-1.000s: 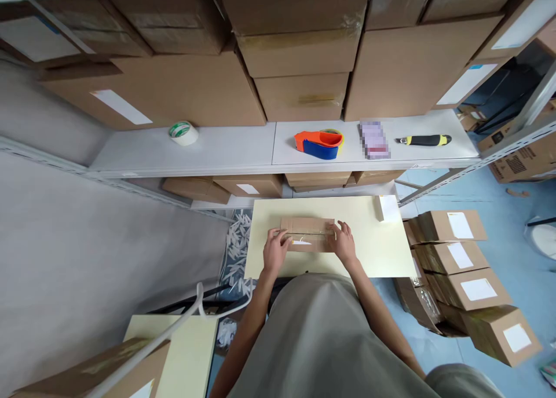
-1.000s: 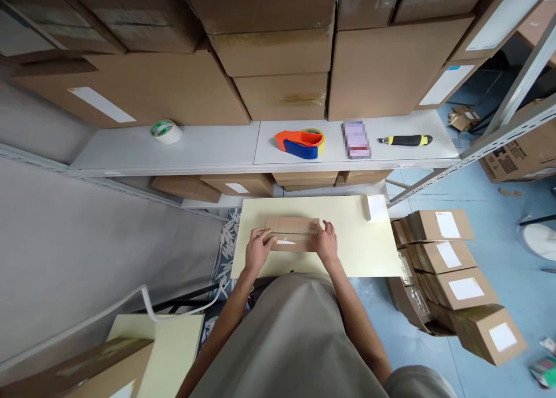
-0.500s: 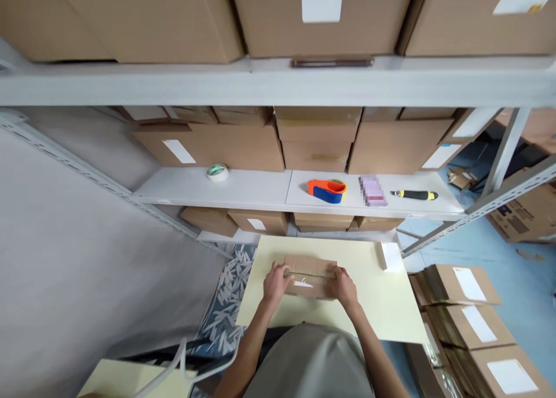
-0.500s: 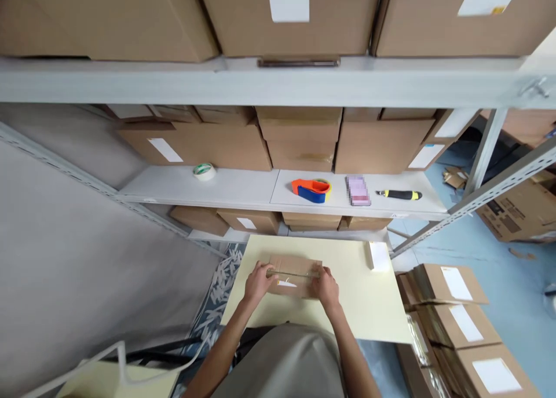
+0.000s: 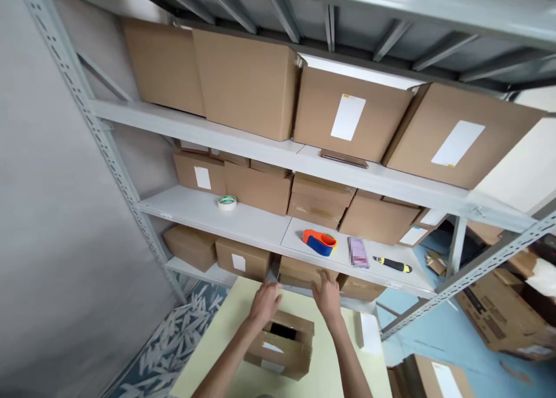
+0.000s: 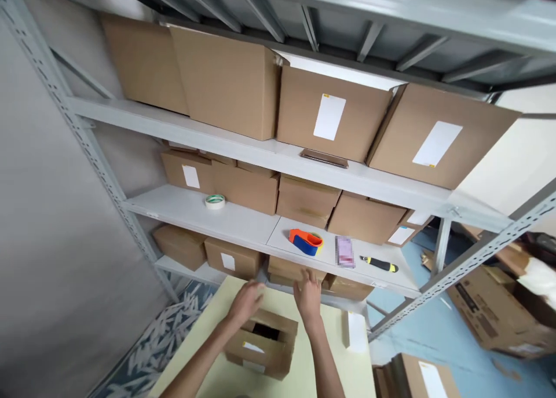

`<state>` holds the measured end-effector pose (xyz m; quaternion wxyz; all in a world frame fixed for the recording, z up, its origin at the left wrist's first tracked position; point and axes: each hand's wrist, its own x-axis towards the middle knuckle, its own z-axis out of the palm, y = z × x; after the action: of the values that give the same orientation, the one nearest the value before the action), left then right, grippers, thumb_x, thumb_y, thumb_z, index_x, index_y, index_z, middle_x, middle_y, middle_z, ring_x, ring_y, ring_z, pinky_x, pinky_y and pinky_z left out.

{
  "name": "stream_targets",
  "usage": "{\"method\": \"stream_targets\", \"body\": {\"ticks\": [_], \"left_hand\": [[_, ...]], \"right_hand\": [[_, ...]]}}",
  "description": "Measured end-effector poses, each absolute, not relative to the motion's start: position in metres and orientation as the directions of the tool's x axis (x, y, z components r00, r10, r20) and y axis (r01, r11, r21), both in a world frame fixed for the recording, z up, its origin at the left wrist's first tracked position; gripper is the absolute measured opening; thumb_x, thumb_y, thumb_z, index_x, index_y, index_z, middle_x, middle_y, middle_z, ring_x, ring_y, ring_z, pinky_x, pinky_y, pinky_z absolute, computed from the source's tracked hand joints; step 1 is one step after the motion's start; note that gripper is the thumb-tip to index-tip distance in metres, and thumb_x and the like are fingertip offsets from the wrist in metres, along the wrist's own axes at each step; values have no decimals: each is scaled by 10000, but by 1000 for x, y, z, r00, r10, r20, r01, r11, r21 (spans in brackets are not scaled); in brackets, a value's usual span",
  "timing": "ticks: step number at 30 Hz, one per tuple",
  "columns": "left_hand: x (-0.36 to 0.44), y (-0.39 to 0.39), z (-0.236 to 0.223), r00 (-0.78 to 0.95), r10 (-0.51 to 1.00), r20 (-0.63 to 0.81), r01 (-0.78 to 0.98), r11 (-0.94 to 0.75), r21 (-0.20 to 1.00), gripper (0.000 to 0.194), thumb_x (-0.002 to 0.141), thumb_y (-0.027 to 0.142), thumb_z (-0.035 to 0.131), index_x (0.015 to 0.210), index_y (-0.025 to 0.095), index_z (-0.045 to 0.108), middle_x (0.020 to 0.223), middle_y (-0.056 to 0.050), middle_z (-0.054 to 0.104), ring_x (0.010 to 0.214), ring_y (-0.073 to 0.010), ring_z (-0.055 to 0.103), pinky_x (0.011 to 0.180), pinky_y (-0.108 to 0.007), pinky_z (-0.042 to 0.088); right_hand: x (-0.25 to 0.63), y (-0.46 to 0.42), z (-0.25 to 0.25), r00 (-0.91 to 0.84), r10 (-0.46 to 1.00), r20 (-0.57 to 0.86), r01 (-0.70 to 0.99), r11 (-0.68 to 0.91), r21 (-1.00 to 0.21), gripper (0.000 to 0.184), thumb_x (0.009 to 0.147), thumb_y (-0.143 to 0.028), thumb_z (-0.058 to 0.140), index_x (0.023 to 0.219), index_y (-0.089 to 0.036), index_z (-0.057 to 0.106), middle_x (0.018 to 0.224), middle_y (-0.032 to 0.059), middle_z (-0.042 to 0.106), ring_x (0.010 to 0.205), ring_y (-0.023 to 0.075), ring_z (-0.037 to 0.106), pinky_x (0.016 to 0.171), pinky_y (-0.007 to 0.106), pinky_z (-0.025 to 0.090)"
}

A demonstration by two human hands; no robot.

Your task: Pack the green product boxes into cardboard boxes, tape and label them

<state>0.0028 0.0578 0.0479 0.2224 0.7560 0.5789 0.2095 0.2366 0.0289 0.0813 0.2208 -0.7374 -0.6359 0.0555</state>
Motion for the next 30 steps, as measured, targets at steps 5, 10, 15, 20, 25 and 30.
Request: {"method": "stream_targets", "body": {"ticks": [5, 10, 15, 20, 25, 30], "left_hand": [[45, 87, 136, 237, 895, 379, 559, -445, 700, 285, 975, 68, 603, 1117, 232, 787, 1090, -85, 775, 1057, -245, 756, 993, -371, 582], [64, 87, 167, 225, 872, 434, 469, -488, 736, 202, 979, 141, 657, 1069, 253, 798, 1031, -56, 772, 922, -217, 768, 876, -335, 604], [57, 73, 144, 228, 912, 342, 438, -410, 800, 145, 964, 192, 677, 1033, 251, 790, 996, -45, 805, 861, -206, 770, 851, -333, 613], [34, 43, 100, 184, 960, 212, 416, -272, 868, 138, 996, 294, 663, 1061, 251, 777, 910, -41, 813, 873, -227, 782, 861, -349, 616], [16, -14, 50, 123, 980, 159, 288, -188, 939, 167, 1014, 363, 658, 1105, 238, 722, 1044, -74, 820, 1002, -231, 788, 966, -372, 619], [-2, -61, 16, 100, 994, 50, 240, -73, 968, 196, 967, 403, 722, 1042, 224, 693, 1058, -89, 801, 996, -240, 773, 981, -400, 628]], "right_hand": [[252, 111, 160, 110, 938, 330, 973, -34, -228, 472, 1072, -259, 551, 1519, -127, 626, 1538, 227, 659, 1447, 345, 608, 1226, 457, 446], [247, 151, 167, 163, 981, 101, 980, -149, -134, 469, 1011, -235, 677, 1446, -60, 655, 1433, 278, 710, 1381, 334, 665, 1185, 412, 439], [243, 147, 153, 148, 980, 133, 982, -129, -138, 449, 1046, -193, 562, 1454, -9, 608, 1424, 315, 697, 1349, 349, 678, 1202, 444, 423], [243, 101, 124, 146, 961, 233, 899, -31, -437, 393, 1070, -321, 525, 1382, -100, 617, 1297, 247, 752, 1227, 358, 723, 1116, 480, 522], [211, 13, 69, 53, 998, 43, 379, 20, -925, 505, 1001, -677, 621, 1157, -199, 662, 1012, 101, 788, 935, 287, 724, 896, 423, 614], [168, -56, 28, -20, 991, -134, 5, -134, -991, 583, 897, -761, 746, 1096, -216, 698, 1020, 68, 800, 951, 250, 712, 954, 408, 615]]}}
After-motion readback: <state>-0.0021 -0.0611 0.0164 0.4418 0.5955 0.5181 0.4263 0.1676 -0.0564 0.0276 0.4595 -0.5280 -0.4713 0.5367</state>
